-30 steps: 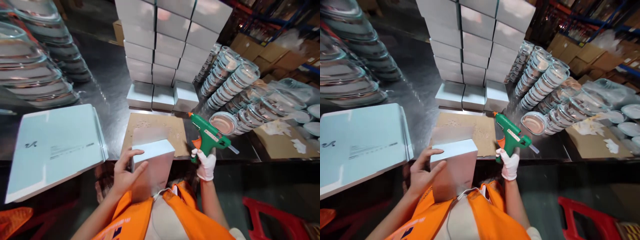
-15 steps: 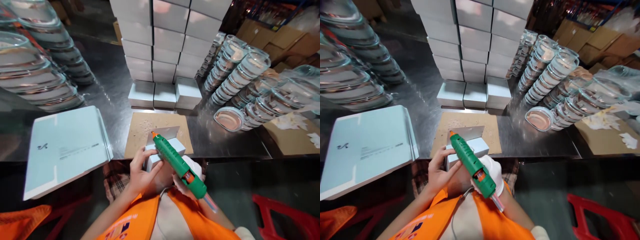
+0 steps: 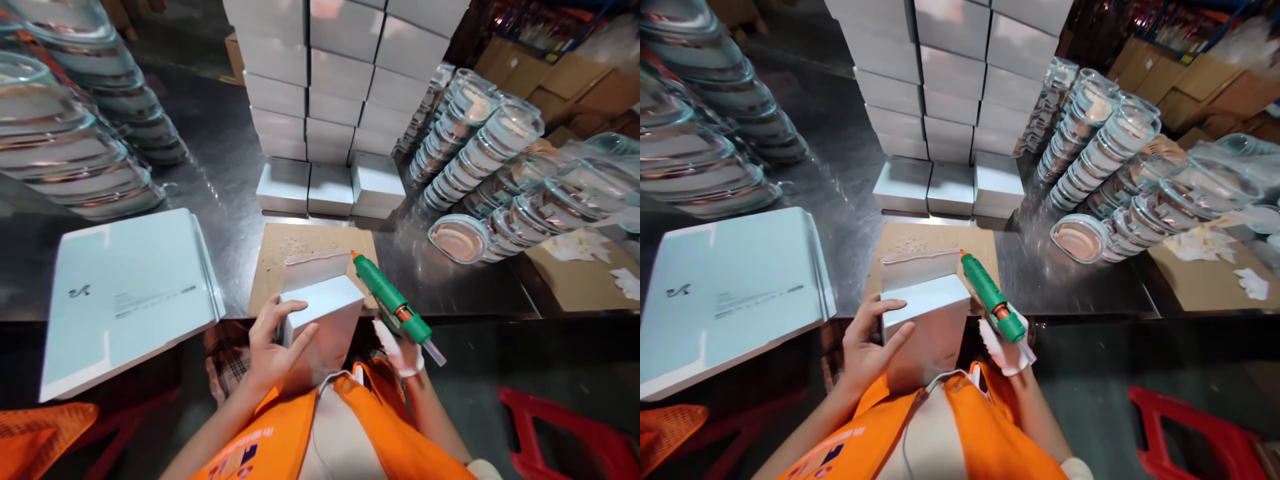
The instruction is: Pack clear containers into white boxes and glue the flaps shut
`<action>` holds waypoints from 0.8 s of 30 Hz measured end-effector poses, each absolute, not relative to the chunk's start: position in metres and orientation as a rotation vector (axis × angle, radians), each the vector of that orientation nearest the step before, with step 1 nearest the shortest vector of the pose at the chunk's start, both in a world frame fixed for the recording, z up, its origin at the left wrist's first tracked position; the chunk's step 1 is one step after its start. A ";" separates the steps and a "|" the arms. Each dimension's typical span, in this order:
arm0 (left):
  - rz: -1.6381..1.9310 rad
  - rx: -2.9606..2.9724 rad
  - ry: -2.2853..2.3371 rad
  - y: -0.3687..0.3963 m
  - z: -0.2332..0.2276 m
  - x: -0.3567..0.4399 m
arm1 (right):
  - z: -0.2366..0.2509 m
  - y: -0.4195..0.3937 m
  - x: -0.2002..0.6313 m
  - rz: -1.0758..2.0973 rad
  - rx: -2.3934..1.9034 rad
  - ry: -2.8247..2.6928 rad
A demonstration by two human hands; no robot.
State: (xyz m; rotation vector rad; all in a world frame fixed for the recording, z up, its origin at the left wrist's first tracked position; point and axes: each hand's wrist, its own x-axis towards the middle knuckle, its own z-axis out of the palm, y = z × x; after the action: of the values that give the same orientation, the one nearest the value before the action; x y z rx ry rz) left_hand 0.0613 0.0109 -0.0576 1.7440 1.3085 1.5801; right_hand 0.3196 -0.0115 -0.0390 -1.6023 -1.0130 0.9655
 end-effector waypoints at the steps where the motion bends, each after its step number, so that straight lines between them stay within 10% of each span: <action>1: 1.579 1.714 1.306 0.011 -0.059 0.060 | -0.041 -0.007 0.324 0.957 -1.631 -0.971; 16: 1.677 1.625 1.329 0.018 -0.060 0.047 | -0.009 0.069 0.361 0.805 -1.800 -1.042; 24: 1.673 1.454 1.129 0.027 -0.068 0.059 | -0.001 0.083 0.289 1.571 -1.106 -1.085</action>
State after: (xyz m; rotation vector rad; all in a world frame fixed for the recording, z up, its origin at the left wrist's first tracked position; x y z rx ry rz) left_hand 0.0588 0.0273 -0.0680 1.4540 1.1292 1.6732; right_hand 0.2887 0.0835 -0.0012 -1.1062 -1.0848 1.5706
